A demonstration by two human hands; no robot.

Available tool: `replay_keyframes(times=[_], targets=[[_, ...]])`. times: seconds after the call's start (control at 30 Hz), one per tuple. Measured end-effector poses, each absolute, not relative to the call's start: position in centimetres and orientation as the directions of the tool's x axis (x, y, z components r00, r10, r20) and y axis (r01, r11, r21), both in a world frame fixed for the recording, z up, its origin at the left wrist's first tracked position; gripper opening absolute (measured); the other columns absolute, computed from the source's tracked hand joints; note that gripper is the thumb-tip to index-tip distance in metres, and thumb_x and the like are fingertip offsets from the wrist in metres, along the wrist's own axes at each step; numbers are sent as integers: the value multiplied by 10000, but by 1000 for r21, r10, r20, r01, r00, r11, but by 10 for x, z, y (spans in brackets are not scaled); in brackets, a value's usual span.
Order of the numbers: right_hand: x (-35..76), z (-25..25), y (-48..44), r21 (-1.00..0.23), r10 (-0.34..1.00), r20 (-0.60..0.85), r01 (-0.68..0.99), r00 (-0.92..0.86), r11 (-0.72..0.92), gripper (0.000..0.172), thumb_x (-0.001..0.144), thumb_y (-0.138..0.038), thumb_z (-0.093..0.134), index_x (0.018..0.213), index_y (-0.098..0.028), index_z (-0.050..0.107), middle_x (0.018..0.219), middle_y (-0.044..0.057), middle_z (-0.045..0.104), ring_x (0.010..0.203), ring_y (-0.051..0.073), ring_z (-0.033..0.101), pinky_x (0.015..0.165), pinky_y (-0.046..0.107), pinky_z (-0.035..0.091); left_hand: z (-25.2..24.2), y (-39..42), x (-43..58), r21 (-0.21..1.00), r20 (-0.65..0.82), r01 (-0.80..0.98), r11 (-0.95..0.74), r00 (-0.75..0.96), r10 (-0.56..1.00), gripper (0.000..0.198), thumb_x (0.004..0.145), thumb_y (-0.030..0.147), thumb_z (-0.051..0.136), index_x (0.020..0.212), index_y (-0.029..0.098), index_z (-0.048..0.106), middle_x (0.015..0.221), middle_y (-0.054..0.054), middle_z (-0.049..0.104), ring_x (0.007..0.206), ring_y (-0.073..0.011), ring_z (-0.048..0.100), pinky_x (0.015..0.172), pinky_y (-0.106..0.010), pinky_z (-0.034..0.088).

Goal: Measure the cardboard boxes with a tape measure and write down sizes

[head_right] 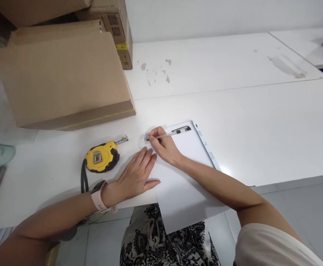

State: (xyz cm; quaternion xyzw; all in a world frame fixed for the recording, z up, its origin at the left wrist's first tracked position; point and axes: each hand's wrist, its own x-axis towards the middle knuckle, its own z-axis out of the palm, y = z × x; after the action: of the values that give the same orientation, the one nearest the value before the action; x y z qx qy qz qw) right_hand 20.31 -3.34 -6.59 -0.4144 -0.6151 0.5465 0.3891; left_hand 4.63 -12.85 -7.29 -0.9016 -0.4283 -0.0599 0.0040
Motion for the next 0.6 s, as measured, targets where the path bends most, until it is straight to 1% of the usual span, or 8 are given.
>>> replay_keyframes(times=[0.07, 0.13, 0.23, 0.33, 0.47, 0.6], targets=[[203, -68, -35, -998, 931, 20, 51, -365, 42, 278, 876, -485, 656, 934, -237, 543, 803, -13, 566, 688, 140, 521, 638, 301, 435, -73, -128, 47, 68, 107, 773, -631, 623, 775, 822, 957, 636, 389, 1448, -23, 382, 1473, -335, 452, 1442, -454, 339, 1150, -564, 309], [202, -71, -36, -999, 937, 15, 43, -349, 32, 298, 849, -486, 693, 915, -244, 532, 762, -20, 563, 656, 140, 516, 618, 304, 434, -73, -128, 47, 79, 96, 773, -630, 623, 776, 813, 961, 628, 379, 1448, -23, 388, 1469, -337, 454, 1437, -456, 345, 1145, -568, 316], [200, -73, -36, -996, 948, 0, 81, -317, 27, 314, 849, -491, 682, 819, -246, 489, 654, -47, 495, 562, 125, 439, 540, 291, 384, -72, -127, 48, 67, 84, 769, -635, 630, 772, 815, 952, 627, 402, 1422, -38, 428, 1453, -339, 472, 1409, -469, 381, 1137, -562, 326], [198, -72, -37, -989, 949, 0, 141, -316, 47, 322, 863, -454, 656, 750, -245, 439, 598, -66, 416, 516, 110, 378, 491, 276, 332, -70, -128, 49, 30, 103, 766, -643, 637, 764, 813, 957, 614, 401, 1408, -62, 441, 1441, -339, 484, 1384, -472, 413, 1140, -540, 320], [198, -73, -38, -981, 944, 28, 172, -328, 89, 270, 874, -369, 627, 734, -246, 431, 600, -63, 418, 513, 112, 395, 483, 274, 331, -71, -129, 49, 4, 116, 769, -640, 635, 764, 819, 957, 612, 401, 1420, -63, 423, 1435, -337, 490, 1372, -463, 430, 1137, -530, 318], [198, -74, -38, -981, 941, 19, 177, -338, 83, 258, 870, -357, 624, 736, -250, 431, 608, -60, 426, 513, 119, 411, 483, 280, 345, -70, -128, 49, 16, 94, 774, -633, 630, 771, 828, 945, 630, 402, 1437, -35, 411, 1431, -315, 508, 1376, -444, 433, 1136, -525, 318]])
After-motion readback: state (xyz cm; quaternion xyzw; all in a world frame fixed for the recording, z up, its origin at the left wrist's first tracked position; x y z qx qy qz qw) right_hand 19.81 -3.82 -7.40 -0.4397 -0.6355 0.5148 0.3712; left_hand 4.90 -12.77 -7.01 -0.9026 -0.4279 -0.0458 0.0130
